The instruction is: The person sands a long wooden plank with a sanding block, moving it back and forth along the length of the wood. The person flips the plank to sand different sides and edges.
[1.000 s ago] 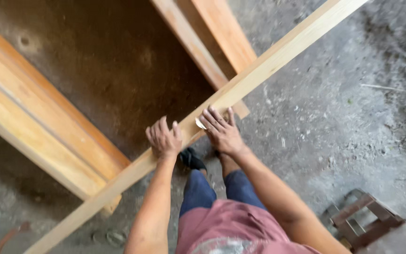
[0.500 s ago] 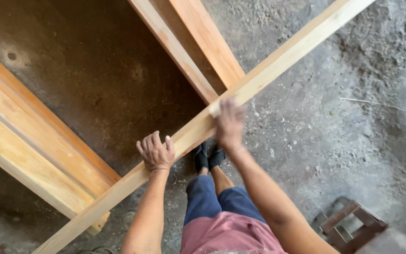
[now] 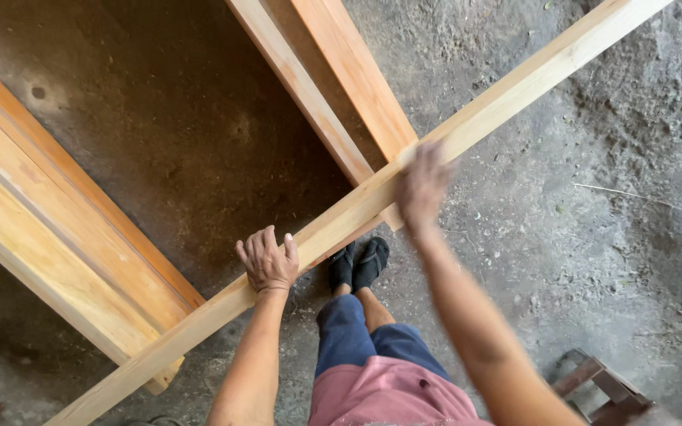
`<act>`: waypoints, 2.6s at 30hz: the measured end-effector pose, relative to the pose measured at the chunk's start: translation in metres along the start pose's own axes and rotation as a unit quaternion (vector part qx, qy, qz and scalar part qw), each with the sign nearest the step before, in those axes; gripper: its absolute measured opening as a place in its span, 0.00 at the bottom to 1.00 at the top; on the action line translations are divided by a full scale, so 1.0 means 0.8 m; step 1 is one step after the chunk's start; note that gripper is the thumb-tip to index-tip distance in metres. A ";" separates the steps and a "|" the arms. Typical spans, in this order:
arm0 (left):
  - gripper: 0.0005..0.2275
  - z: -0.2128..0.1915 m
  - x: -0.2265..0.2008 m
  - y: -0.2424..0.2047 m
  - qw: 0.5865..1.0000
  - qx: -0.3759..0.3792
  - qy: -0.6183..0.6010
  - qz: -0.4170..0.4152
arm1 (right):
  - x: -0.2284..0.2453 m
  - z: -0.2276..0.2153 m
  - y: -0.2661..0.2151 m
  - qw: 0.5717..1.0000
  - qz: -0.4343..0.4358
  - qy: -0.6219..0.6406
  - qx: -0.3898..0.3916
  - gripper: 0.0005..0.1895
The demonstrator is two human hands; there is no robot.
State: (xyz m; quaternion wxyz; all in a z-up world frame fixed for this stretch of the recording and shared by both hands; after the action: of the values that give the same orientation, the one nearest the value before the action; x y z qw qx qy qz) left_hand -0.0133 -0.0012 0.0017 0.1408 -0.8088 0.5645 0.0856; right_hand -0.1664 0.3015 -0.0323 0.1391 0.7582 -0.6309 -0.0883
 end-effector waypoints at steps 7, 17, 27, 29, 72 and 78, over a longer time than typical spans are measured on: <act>0.19 -0.002 -0.005 -0.001 1.000 0.000 -0.012 0.007 | -0.041 -0.038 -0.038 0.920 -0.144 0.097 0.352 0.40; 0.20 0.002 0.002 -0.003 1.000 0.022 -0.010 -0.001 | -0.069 0.007 0.024 1.000 -0.003 -0.014 -0.006 0.26; 0.17 0.002 0.024 -0.012 0.998 0.025 -0.048 0.025 | -0.226 -0.005 0.041 0.964 -0.112 0.018 0.242 0.35; 0.18 0.003 0.011 -0.008 1.000 0.006 -0.015 0.023 | -0.345 -0.004 0.116 0.995 -0.046 0.056 0.074 0.23; 0.15 0.096 -0.400 0.141 0.999 -0.042 -0.025 -0.005 | -0.687 0.058 0.414 0.984 0.139 -0.068 0.088 0.21; 0.15 0.090 -0.401 0.135 0.999 -0.021 -0.025 -0.021 | -0.655 0.028 0.313 0.979 -0.123 0.100 0.129 0.25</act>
State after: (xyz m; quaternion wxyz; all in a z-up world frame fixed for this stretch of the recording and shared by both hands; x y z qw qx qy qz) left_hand -0.2244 0.2724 0.0149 0.1397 -0.8210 0.5415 0.1151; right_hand -0.5054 0.7717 0.0052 0.0903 0.8463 -0.5222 0.0535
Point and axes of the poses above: each hand's wrist, its own y-axis towards the middle knuckle, its own z-axis out of the palm, x = y × z, the point moved 1 cm from there along y, towards the middle knuckle, and after that the axes turned 4 degrees about -y, right-handed, at the moved point
